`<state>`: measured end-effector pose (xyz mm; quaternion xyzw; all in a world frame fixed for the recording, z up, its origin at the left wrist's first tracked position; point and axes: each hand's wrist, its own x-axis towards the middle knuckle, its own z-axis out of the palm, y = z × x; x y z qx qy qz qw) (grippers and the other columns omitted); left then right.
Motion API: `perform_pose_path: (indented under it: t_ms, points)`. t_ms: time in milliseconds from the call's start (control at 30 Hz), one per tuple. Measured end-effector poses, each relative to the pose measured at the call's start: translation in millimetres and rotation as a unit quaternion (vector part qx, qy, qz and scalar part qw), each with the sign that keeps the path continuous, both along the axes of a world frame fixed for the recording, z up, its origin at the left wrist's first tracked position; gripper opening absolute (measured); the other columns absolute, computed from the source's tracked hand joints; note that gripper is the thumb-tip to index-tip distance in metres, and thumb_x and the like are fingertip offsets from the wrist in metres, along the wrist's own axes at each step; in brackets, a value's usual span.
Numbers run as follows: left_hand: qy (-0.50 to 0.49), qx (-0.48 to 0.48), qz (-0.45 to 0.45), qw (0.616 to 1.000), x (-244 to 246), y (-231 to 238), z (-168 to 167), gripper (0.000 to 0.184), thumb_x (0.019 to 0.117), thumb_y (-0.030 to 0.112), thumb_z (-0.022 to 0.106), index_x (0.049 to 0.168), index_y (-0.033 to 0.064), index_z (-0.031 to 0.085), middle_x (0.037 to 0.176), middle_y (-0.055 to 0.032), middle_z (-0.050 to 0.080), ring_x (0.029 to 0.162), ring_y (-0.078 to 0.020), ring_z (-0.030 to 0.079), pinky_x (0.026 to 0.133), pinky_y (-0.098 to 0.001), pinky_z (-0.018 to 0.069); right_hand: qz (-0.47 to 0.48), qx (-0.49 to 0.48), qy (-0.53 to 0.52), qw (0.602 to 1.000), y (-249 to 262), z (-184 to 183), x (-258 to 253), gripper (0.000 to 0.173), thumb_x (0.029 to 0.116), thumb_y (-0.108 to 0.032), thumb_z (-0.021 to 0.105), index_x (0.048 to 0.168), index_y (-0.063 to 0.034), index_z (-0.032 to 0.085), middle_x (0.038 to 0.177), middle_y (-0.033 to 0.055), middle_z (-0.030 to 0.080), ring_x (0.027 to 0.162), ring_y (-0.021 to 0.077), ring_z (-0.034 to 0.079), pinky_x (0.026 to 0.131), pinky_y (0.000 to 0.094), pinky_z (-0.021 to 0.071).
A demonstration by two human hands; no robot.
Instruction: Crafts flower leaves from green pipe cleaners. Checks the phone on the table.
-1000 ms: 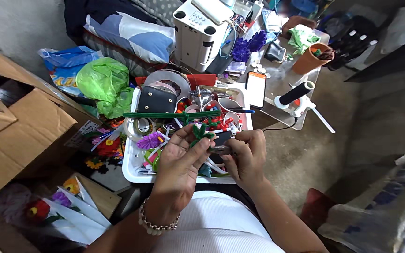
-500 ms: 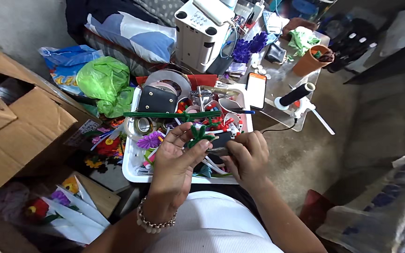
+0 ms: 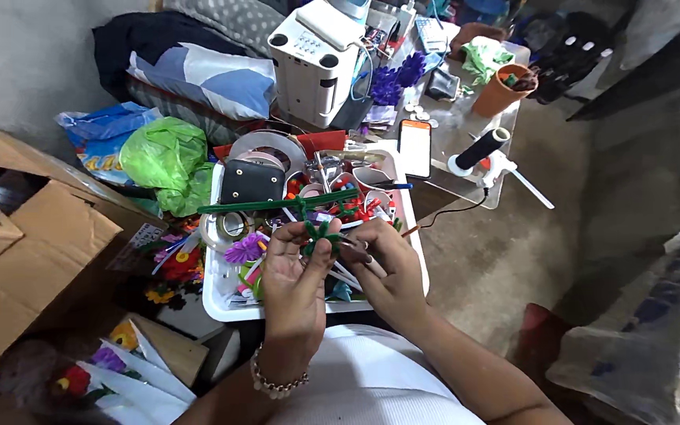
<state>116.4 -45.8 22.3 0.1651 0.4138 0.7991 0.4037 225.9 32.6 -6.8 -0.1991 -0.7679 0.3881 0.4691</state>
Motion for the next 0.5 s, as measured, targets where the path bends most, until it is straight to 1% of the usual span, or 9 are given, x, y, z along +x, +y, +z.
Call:
perform_pose_path:
  t_ms: [100, 167, 233, 300, 333, 367, 433, 467, 500]
  points:
    - [0.013, 0.014, 0.015, 1.0, 3, 1, -6, 0.032, 0.0938, -0.006, 0.064, 0.12, 0.008, 0.05, 0.114, -0.0058, 0.069, 0.099, -0.0153, 0.073, 0.087, -0.0307, 0.0623, -0.013, 0.034, -0.012, 0.999, -1, 1, -1, 0.017, 0.0958, -0.011, 0.064, 0.107, 0.0019, 0.068, 0.098, 0.0097, 0.067, 0.093, 0.007, 0.063, 0.085, 0.0178, 0.0527]
    - [0.022, 0.019, 0.023, 0.999, 4, 2, -9, 0.033, 0.0936, -0.007, 0.063, 0.12, 0.008, 0.049, 0.113, -0.0055, 0.068, 0.1, -0.0147, 0.073, 0.087, -0.0308, 0.0624, -0.016, 0.044, -0.018, 0.999, -2, 1, -2, 0.017, 0.0952, -0.011, 0.065, 0.107, 0.001, 0.068, 0.098, 0.0097, 0.067, 0.093, 0.0078, 0.063, 0.084, 0.0184, 0.0522]
    - [0.029, 0.025, 0.019, 0.999, 5, 2, -10, 0.033, 0.0935, -0.008, 0.061, 0.119, 0.0083, 0.048, 0.114, -0.0045, 0.068, 0.101, -0.0142, 0.072, 0.088, -0.0312, 0.0618, -0.024, 0.049, -0.024, 0.998, -2, 1, -3, 0.017, 0.094, -0.01, 0.064, 0.106, 0.0012, 0.068, 0.098, 0.0102, 0.067, 0.092, 0.0082, 0.063, 0.083, 0.0184, 0.0516]
    - [0.045, 0.039, 0.003, 0.998, 4, 2, -12, 0.032, 0.0938, -0.004, 0.064, 0.118, 0.0092, 0.049, 0.115, -0.0038, 0.068, 0.102, -0.0146, 0.072, 0.09, -0.0323, 0.0614, -0.02, 0.024, -0.016, 0.999, -1, 1, -2, 0.018, 0.0947, -0.008, 0.061, 0.106, 0.0037, 0.067, 0.097, 0.0109, 0.067, 0.09, 0.0072, 0.062, 0.082, 0.0176, 0.0523]
    - [0.067, 0.048, -0.002, 0.997, 2, 2, -13, 0.032, 0.0932, -0.002, 0.067, 0.119, 0.0086, 0.051, 0.114, -0.0043, 0.068, 0.101, -0.0154, 0.072, 0.091, -0.0332, 0.0613, -0.015, 0.001, -0.006, 1.0, 1, 2, -1, 0.017, 0.0963, -0.008, 0.059, 0.106, 0.0047, 0.066, 0.097, 0.0105, 0.066, 0.089, 0.006, 0.062, 0.08, 0.0172, 0.0527]
    - [0.105, 0.057, -0.006, 0.993, -1, 2, -15, 0.031, 0.0928, -0.002, 0.068, 0.119, 0.0072, 0.053, 0.113, -0.0045, 0.069, 0.1, -0.0152, 0.072, 0.09, -0.033, 0.0612, -0.01, -0.023, 0.003, 1.0, 3, 4, 1, 0.017, 0.0983, -0.009, 0.058, 0.105, 0.0047, 0.066, 0.097, 0.0091, 0.065, 0.088, 0.0044, 0.062, 0.079, 0.0168, 0.0525]
    - [0.235, 0.051, -0.007, 0.97, -10, 2, -15, 0.03, 0.0918, 0.0, 0.07, 0.117, 0.0068, 0.057, 0.109, 0.0013, 0.07, 0.098, -0.0093, 0.07, 0.089, -0.0272, 0.0602, -0.005, -0.047, -0.001, 0.999, 9, 9, 6, 0.017, 0.1, -0.011, 0.056, 0.103, 0.0029, 0.065, 0.094, 0.0053, 0.064, 0.085, 0.0009, 0.06, 0.077, 0.0152, 0.0507]
    - [0.299, 0.04, -0.005, 0.953, -15, 2, -13, 0.029, 0.0904, 0.0, 0.071, 0.116, 0.0068, 0.06, 0.108, 0.0039, 0.071, 0.097, -0.0073, 0.07, 0.089, -0.0259, 0.0604, 0.002, -0.041, -0.012, 0.999, 13, 12, 9, 0.017, 0.0998, -0.011, 0.056, 0.103, 0.0026, 0.065, 0.092, 0.0049, 0.064, 0.084, 0.0004, 0.059, 0.076, 0.015, 0.0501]
    - [0.349, 0.03, -0.01, 0.936, -21, 1, -11, 0.03, 0.0891, 0.001, 0.072, 0.116, 0.0061, 0.061, 0.108, 0.0045, 0.071, 0.096, -0.0066, 0.07, 0.088, -0.0254, 0.0607, 0.015, -0.025, -0.03, 0.999, 18, 15, 13, 0.017, 0.0993, -0.011, 0.057, 0.103, 0.0025, 0.066, 0.092, 0.0055, 0.065, 0.084, 0.0011, 0.06, 0.076, 0.0157, 0.0505]
